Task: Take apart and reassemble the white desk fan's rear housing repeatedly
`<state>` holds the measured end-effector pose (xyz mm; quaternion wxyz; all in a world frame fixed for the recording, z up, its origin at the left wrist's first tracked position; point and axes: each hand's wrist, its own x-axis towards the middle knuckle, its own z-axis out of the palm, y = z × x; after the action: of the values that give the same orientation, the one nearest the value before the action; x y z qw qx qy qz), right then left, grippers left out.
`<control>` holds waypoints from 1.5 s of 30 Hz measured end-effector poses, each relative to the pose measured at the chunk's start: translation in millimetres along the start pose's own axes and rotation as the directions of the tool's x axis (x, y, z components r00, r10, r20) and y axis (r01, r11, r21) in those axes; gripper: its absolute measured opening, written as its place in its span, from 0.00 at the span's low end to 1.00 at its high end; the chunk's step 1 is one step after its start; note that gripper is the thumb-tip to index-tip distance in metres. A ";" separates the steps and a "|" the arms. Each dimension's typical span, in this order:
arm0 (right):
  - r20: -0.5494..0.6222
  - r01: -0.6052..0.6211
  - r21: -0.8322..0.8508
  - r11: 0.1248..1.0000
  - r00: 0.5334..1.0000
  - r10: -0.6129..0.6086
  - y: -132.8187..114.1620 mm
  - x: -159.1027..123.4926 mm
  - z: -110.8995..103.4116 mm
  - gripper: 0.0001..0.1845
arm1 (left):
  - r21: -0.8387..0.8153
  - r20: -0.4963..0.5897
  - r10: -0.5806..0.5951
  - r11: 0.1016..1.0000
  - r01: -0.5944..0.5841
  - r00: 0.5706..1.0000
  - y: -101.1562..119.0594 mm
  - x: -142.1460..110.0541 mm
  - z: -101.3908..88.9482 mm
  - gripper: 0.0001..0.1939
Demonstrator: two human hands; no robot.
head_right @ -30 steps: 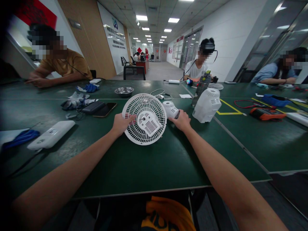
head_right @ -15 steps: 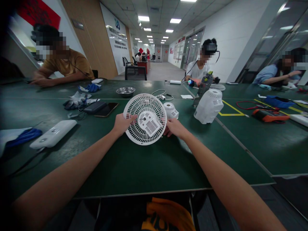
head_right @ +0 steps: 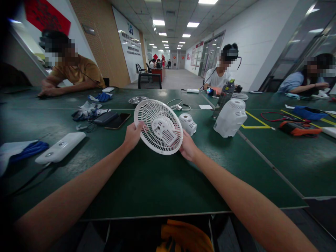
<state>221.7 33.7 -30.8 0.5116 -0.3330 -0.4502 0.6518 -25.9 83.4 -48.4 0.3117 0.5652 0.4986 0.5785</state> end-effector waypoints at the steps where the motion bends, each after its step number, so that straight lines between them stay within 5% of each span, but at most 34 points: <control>1: -0.048 0.093 -0.042 0.995 0.994 -0.095 -0.4 1.7 -2.7 0.14 | -0.038 0.015 -0.035 0.999 0.035 0.999 -3.7 2.9 -1.5 0.24; 4: -0.103 0.277 -0.259 0.925 0.945 -0.312 -6.2 4.3 -14.0 0.16 | -0.159 0.066 -0.212 0.963 0.220 0.975 -14.6 10.9 -8.3 0.33; 9: 0.065 0.401 -0.684 0.609 0.866 -0.496 -17.3 -0.2 -29.3 0.19 | -0.305 0.446 -0.331 0.817 0.489 0.832 -13.4 13.7 -18.8 0.44; 12: 0.167 0.390 -0.831 0.395 0.855 -0.492 -17.3 -2.2 -30.6 0.19 | -0.305 0.570 -0.375 0.730 0.612 0.732 -7.5 11.5 -19.7 0.38; 14: 0.225 0.381 -0.883 0.273 0.855 -0.467 -15.9 -1.5 -29.7 0.20 | -0.310 0.584 -0.398 0.696 0.647 0.708 -6.8 11.0 -18.0 0.26; 17: 0.330 0.431 -0.880 0.201 0.857 -0.395 -14.9 1.4 -29.5 0.24 | -0.338 0.500 -0.439 0.695 0.635 0.747 -10.1 12.2 -13.2 0.11; 20: 0.394 0.492 -0.832 0.254 0.848 -0.354 -16.4 5.0 -33.5 0.27 | -0.331 0.419 -0.481 0.709 0.623 0.770 -13.7 13.3 -8.3 0.08; 24: 0.251 0.473 -0.802 0.366 0.822 -0.511 -21.0 13.1 -48.9 0.27 | -0.320 0.361 -0.476 0.745 0.586 0.802 -15.5 12.4 -4.5 0.08; 27: 0.152 0.380 -0.882 0.278 0.788 -0.597 -23.1 23.0 -67.6 0.36 | -0.229 0.320 -0.438 0.824 0.518 0.840 -16.5 11.3 -5.1 0.11; 32: 0.174 0.246 -0.965 0.096 0.865 -0.471 -17.4 40.7 -95.5 0.49 | 0.089 0.221 -0.292 0.956 0.279 0.931 -19.6 12.9 -11.1 0.19; 36: 0.077 0.198 -0.959 0.202 0.870 -0.487 -13.1 49.2 -102.8 0.48 | 0.215 0.221 -0.211 0.963 0.164 0.952 -22.3 14.9 -14.5 0.23; 40: -0.229 0.176 -0.762 0.624 0.828 -0.513 -14.0 51.7 -100.7 0.42 | 0.234 0.227 -0.164 0.966 0.110 0.960 -22.4 14.8 -15.2 0.23; 42: -0.415 0.139 -0.499 0.855 0.828 -0.377 -15.8 51.5 -98.1 0.33 | 0.242 0.224 -0.164 0.964 0.108 0.961 -22.2 14.7 -15.1 0.23; 45: -0.443 0.068 -0.122 0.990 0.889 -0.116 -20.0 48.1 -92.9 0.20 | 0.253 0.226 -0.178 0.960 0.119 0.958 -22.2 15.0 -15.1 0.24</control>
<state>299.8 104.5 -45.5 0.6141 -0.4787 -0.3680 0.5082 -47.4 100.8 -61.8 0.3445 0.6266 0.5625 0.4150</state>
